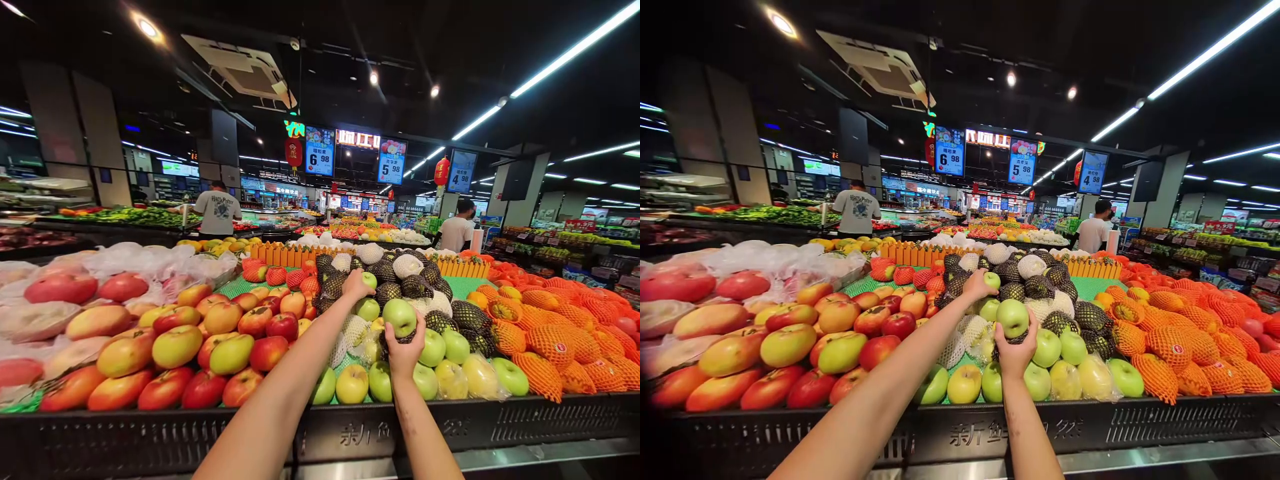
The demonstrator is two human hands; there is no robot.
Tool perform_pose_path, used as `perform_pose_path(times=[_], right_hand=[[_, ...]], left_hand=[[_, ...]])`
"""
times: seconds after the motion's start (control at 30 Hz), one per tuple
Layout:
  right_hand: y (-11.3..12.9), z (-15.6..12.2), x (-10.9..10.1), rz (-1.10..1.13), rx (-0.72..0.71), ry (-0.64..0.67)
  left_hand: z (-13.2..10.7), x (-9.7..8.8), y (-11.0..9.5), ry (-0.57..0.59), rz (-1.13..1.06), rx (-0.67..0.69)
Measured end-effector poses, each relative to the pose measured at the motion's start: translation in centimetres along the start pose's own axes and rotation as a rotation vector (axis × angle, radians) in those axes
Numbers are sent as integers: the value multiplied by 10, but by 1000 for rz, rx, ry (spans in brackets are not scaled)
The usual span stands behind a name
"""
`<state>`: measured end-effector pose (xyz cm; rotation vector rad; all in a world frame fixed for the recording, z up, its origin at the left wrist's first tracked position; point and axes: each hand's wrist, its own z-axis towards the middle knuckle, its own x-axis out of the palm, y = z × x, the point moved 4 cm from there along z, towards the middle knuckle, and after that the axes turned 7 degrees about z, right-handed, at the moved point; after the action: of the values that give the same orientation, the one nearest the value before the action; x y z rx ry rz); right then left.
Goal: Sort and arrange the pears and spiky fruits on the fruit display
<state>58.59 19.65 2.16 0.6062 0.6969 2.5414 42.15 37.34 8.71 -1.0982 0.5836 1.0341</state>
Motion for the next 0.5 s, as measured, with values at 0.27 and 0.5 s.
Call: perform_pose_path(times=[0.27,0.5], right_hand=[[4,-2,5,-14,-72,92],[4,-2,6,11,-73,93]], left_hand=[[1,32,-2,133,70,61],[-6,9,-8,199,216,42]])
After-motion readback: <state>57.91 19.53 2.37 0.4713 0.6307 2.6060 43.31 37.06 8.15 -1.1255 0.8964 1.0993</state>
